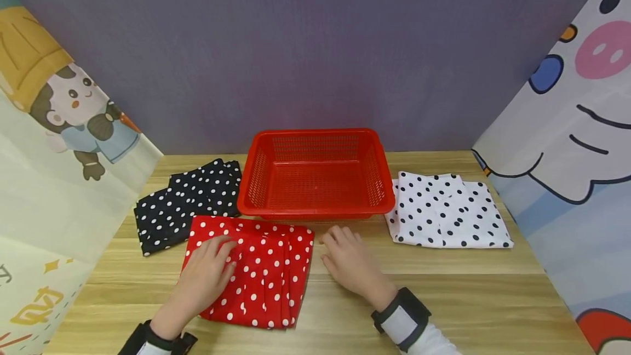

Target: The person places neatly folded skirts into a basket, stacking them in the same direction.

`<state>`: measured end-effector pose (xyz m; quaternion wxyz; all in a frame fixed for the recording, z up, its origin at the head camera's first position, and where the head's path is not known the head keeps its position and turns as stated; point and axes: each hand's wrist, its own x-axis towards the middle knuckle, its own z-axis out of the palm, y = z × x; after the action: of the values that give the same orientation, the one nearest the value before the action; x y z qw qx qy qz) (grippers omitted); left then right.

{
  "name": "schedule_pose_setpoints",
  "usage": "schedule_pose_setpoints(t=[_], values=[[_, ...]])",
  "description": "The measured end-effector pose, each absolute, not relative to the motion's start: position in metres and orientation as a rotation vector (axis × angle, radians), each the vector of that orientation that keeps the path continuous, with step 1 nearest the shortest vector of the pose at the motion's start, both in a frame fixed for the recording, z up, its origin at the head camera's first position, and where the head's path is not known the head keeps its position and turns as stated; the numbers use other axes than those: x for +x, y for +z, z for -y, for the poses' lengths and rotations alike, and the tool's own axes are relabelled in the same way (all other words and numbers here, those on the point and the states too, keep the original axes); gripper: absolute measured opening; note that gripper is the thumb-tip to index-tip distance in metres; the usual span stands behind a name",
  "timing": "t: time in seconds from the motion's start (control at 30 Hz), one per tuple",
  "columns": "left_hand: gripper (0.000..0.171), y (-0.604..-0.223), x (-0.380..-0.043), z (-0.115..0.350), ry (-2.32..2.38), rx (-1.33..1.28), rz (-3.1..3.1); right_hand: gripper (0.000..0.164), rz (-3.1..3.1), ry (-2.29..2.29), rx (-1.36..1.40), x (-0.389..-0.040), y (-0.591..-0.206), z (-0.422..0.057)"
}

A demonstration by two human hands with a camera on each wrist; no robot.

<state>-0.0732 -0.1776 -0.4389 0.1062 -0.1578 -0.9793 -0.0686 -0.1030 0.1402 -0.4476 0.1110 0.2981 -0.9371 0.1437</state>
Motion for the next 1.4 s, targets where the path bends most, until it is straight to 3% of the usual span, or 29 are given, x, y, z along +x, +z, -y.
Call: schedule_pose_setpoints(t=[0.47, 0.87, 1.4], values=[[0.049, -0.457, -0.068, 0.215, -0.333, -0.258, 2.935, 0.041, 2.838, 0.394, 1.105, -0.096, -0.462, -0.097], [0.044, -0.467, -0.056, 0.233, -0.323, -0.263, 2.973, 0.053, 3.017, 0.322, 1.218, -0.086, -0.469, -0.082], [0.045, -0.469, -0.054, 0.227, -0.301, -0.295, 3.016, 0.049, 3.067, 0.338, 1.156, -0.08, -0.475, -0.085]])
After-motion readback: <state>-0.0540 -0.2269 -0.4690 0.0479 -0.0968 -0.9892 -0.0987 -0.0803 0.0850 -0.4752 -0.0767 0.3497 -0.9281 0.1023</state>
